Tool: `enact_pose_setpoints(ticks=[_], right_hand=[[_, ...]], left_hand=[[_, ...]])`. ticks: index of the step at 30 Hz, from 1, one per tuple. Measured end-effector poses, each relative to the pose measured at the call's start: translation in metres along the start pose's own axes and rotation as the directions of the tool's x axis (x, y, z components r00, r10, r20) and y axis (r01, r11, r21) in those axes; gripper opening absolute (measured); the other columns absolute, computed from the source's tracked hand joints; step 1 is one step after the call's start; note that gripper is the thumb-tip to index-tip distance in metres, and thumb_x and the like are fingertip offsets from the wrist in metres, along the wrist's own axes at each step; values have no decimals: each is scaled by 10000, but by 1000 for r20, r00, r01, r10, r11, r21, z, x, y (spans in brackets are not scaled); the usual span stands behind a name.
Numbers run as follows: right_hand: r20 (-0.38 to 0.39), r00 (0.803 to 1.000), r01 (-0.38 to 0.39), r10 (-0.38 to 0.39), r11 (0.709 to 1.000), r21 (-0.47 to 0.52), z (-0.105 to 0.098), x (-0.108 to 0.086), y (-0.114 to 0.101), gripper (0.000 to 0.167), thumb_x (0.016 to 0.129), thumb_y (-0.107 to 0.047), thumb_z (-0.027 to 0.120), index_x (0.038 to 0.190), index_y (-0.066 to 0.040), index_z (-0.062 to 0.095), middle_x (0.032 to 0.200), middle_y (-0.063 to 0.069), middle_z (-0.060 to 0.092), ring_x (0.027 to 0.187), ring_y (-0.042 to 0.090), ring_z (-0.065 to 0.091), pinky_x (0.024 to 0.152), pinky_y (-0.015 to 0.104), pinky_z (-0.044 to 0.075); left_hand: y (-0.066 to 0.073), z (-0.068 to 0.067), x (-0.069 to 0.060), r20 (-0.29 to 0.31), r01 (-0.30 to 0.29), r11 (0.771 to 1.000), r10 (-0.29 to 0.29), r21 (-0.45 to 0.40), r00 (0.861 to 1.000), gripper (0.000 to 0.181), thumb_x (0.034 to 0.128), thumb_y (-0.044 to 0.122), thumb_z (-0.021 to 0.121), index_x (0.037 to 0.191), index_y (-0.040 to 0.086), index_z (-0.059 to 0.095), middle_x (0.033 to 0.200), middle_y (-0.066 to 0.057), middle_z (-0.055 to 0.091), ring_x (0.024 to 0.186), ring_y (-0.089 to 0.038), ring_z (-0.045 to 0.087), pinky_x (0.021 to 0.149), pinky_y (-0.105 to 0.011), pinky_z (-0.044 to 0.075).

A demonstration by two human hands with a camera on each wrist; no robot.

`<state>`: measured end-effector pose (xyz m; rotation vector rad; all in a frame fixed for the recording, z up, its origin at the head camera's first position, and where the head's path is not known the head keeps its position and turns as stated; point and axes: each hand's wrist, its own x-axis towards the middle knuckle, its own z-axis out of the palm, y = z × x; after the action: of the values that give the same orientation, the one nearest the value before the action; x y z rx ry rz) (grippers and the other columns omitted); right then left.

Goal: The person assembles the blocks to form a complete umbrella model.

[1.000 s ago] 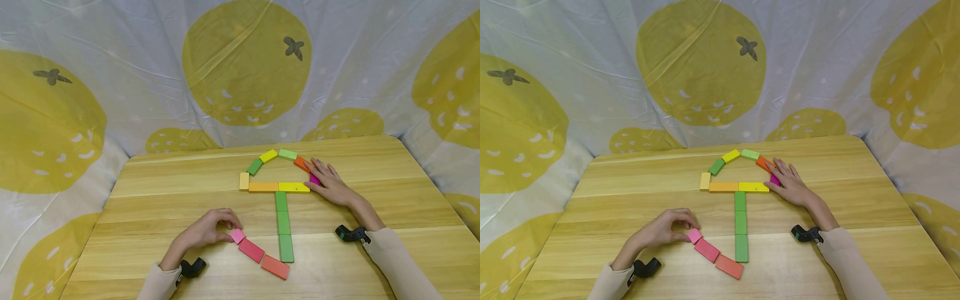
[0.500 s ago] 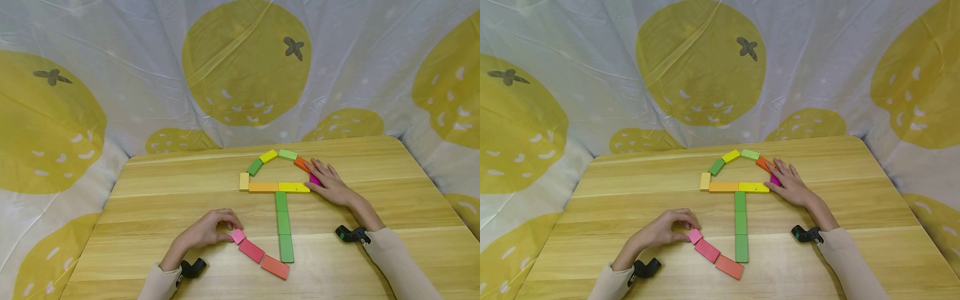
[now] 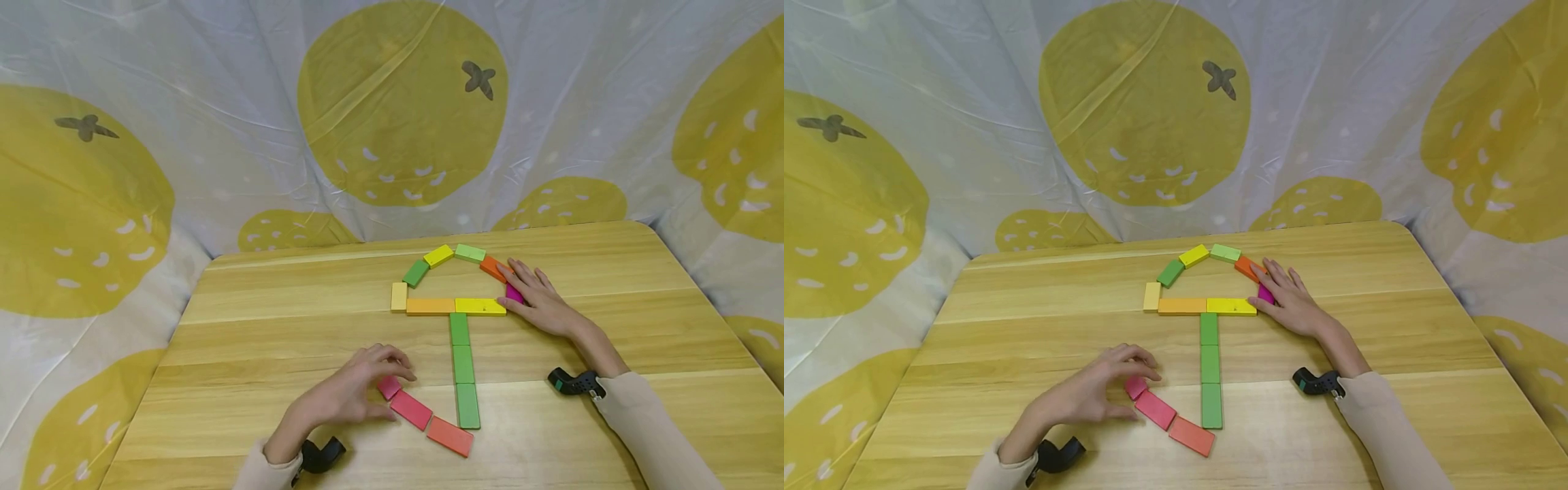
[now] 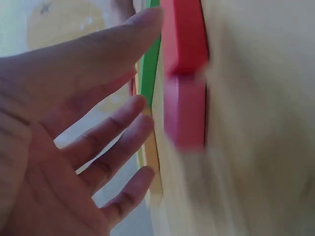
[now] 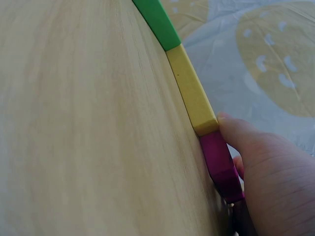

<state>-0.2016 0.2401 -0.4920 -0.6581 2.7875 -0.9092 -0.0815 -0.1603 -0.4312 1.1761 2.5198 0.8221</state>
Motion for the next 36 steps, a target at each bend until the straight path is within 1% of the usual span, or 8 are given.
enact_pose_setpoints(ticks=[3, 5, 9, 13, 18, 29, 33, 36], right_hand=[[-2, 1000, 2, -2, 1000, -3, 0, 0, 1, 760, 1066, -414, 545, 1676, -161, 169, 1741, 209, 57, 1611, 442, 23, 1276, 631, -46], [-1, 1000, 3, -3, 1000, -4, 0, 0, 1, 759, 1066, -415, 545, 1676, -165, 168, 1740, 212, 60, 1610, 444, 24, 1277, 629, -45], [1, 1000, 1, -1, 1000, -8, -1, 0, 1, 758, 1066, -415, 546, 1677, -171, 168, 1740, 212, 59, 1610, 446, 23, 1279, 625, -46], [4, 1000, -2, 2, 1000, -6, 0, 0, 2, 758, 1066, -416, 547, 1677, -172, 169, 1742, 206, 55, 1611, 442, 20, 1278, 627, -48], [5, 1000, -4, 4, 1000, -2, 0, 0, 2, 760, 1065, -413, 549, 1676, -169, 168, 1742, 205, 53, 1610, 443, 20, 1276, 632, -52], [1, 1000, 0, 0, 1000, -9, 0, 0, 1, 759, 1065, -414, 548, 1675, -163, 173, 1740, 211, 61, 1609, 448, 24, 1277, 630, -46], [1, 1000, 0, 0, 1000, -7, 0, 0, 1, 759, 1065, -414, 548, 1675, -161, 174, 1740, 211, 63, 1609, 447, 26, 1277, 630, -46], [2, 1000, 0, 0, 1000, -6, 0, 0, 1, 759, 1065, -416, 548, 1675, -164, 174, 1740, 209, 62, 1610, 445, 24, 1277, 630, -47]], left_hand=[[15, 14, 7, 5, -52, 998, 52, 45, 999, 438, 775, 276, 928, 1169, 186, 759, 1268, 79, 631, 1234, -101, 550, 1060, -360, 412], [21, 23, 12, 10, -79, 994, 78, 75, 997, 404, 776, 308, 926, 1134, 201, 772, 1220, 98, 644, 1185, -73, 553, 1045, -324, 405], [27, 36, 16, 3, -116, 982, 117, 150, 993, 350, 766, 327, 931, 1066, 213, 792, 1098, 115, 667, 1078, -43, 554, 1047, -313, 398], [29, 42, 18, -1, -135, 970, 138, 205, 990, 300, 767, 337, 929, 1014, 226, 800, 1017, 119, 664, 1018, -24, 552, 1046, -312, 397], [30, 45, 19, -9, -141, 963, 147, 231, 989, 280, 759, 372, 930, 973, 255, 792, 981, 139, 638, 982, -12, 541, 1025, -295, 400], [30, 44, 19, -3, -133, 963, 138, 236, 990, 284, 759, 412, 923, 957, 261, 787, 984, 146, 625, 979, -13, 535, 1026, -296, 402], [29, 42, 18, 8, -125, 968, 127, 215, 992, 313, 751, 412, 927, 979, 249, 789, 1002, 142, 635, 991, -13, 540, 1032, -297, 401], [28, 38, 16, 27, -103, 976, 100, 191, 995, 355, 741, 386, 937, 1024, 228, 793, 1037, 132, 647, 1018, -18, 551, 1038, -295, 400]])
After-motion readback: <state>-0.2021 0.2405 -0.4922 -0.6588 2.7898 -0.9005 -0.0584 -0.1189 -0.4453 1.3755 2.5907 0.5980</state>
